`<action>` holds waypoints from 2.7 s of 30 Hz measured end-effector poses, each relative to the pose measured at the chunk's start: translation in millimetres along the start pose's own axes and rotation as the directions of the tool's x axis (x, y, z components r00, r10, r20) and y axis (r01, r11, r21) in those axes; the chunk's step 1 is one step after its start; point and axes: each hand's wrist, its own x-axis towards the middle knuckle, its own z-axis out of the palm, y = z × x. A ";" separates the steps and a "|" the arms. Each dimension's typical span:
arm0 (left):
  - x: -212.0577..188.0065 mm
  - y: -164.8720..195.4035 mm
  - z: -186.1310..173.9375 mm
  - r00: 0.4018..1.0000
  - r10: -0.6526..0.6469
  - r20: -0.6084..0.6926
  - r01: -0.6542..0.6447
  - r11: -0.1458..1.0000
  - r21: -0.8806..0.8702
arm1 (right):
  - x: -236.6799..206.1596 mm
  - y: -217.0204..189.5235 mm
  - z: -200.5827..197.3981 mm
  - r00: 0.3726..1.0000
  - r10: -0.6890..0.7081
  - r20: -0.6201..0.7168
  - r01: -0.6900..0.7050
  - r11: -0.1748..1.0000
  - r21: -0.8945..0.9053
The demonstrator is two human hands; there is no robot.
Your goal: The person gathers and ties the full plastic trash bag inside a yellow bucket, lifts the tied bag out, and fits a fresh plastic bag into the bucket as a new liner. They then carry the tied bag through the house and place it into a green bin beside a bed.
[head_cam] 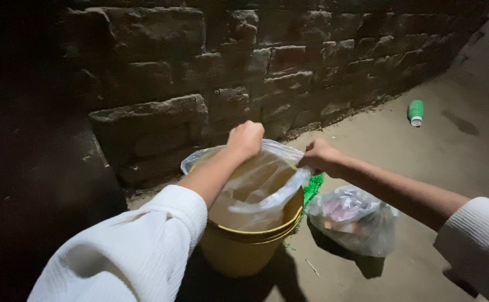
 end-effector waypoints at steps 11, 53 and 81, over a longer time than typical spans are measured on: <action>8.9 -0.9 -41.1 1.000 0.015 -0.027 -0.014 0.999 0.039 | -30.3 -42.5 10.7 0.948 -0.292 -0.125 0.186 0.829 -0.527; -19.9 -51.6 -88.6 0.920 -0.390 -0.042 0.392 0.918 0.053 | 11.9 -76.4 68.8 0.893 -0.360 0.270 0.397 0.347 -0.850; -20.1 -79.4 -98.7 0.869 -0.494 0.013 0.489 0.863 0.125 | -43.7 -112.4 62.3 0.434 0.015 0.901 0.498 0.829 -0.254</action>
